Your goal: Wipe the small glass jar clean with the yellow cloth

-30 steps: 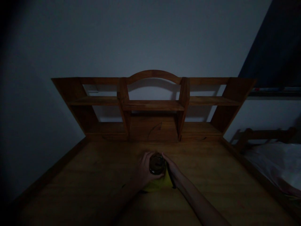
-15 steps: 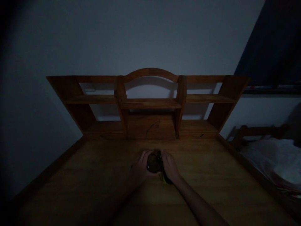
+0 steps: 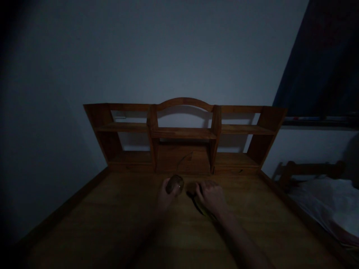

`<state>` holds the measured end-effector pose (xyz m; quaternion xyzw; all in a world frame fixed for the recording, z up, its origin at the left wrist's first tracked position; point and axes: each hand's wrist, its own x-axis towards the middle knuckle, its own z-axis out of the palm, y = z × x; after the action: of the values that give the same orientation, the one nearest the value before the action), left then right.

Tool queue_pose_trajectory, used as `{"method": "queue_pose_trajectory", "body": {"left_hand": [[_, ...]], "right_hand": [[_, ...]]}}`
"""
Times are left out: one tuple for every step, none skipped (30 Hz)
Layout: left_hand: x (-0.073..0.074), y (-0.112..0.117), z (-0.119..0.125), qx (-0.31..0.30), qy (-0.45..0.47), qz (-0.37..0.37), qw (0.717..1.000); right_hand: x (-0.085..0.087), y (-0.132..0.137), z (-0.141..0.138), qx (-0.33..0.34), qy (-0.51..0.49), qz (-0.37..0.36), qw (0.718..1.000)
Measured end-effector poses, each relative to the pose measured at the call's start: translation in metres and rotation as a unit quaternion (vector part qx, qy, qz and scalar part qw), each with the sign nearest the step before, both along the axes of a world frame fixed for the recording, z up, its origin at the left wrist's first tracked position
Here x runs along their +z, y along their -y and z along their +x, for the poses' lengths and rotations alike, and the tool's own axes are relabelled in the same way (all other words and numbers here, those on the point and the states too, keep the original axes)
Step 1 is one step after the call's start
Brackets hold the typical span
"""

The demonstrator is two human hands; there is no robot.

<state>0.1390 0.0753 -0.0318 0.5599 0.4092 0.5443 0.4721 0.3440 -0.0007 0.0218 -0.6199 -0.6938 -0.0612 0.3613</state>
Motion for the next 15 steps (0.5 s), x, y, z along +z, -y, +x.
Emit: {"method": "queue_pose_trajectory", "body": {"left_hand": [[0.000, -0.005, -0.001, -0.021, 0.022, -0.028, 0.999], [0.000, -0.010, -0.001, -0.036, 0.036, -0.045, 0.998], [0.001, -0.014, -0.001, -0.048, 0.050, -0.059, 0.996], [0.001, -0.018, 0.000, -0.060, 0.064, -0.071, 0.994], [0.001, -0.021, 0.002, -0.071, 0.078, -0.080, 0.991], [0.002, -0.023, 0.004, -0.084, 0.091, -0.088, 0.988], [0.003, -0.025, 0.007, -0.100, 0.103, -0.095, 0.985], [0.004, -0.025, 0.010, -0.116, 0.114, -0.100, 0.982], [0.005, -0.025, 0.014, -0.133, 0.122, -0.104, 0.978], [0.007, -0.024, 0.018, -0.151, 0.128, -0.106, 0.974], [0.008, -0.023, 0.022, -0.170, 0.129, -0.101, 0.972], [0.011, -0.021, 0.026, -0.186, 0.124, -0.091, 0.970], [0.013, -0.019, 0.032, -0.201, 0.114, -0.076, 0.970], [0.016, -0.018, 0.039, -0.217, 0.101, -0.061, 0.969], [0.018, -0.016, 0.047, -0.231, 0.087, -0.048, 0.968]], "right_hand": [[0.006, 0.004, 0.007, -0.008, 0.035, 0.001, 0.999], [0.011, 0.010, 0.016, -0.026, 0.078, -0.005, 0.997], [0.014, 0.016, 0.027, -0.043, 0.120, -0.011, 0.992], [0.016, 0.022, 0.038, -0.062, 0.156, -0.013, 0.986], [0.015, 0.029, 0.051, -0.082, 0.187, -0.011, 0.979], [0.014, 0.037, 0.065, -0.105, 0.209, -0.008, 0.972], [0.011, 0.045, 0.079, -0.119, 0.223, -0.007, 0.967], [0.007, 0.053, 0.093, -0.128, 0.230, -0.006, 0.965], [0.003, 0.062, 0.107, -0.139, 0.233, -0.004, 0.963], [-0.002, 0.072, 0.120, -0.154, 0.235, 0.000, 0.960], [-0.007, 0.081, 0.131, -0.168, 0.234, 0.004, 0.957], [-0.012, 0.091, 0.140, -0.180, 0.232, 0.003, 0.956], [-0.017, 0.100, 0.148, -0.196, 0.226, 0.001, 0.954], [-0.022, 0.109, 0.154, -0.206, 0.222, -0.003, 0.953], [-0.028, 0.117, 0.158, -0.218, 0.217, -0.003, 0.952]]}}
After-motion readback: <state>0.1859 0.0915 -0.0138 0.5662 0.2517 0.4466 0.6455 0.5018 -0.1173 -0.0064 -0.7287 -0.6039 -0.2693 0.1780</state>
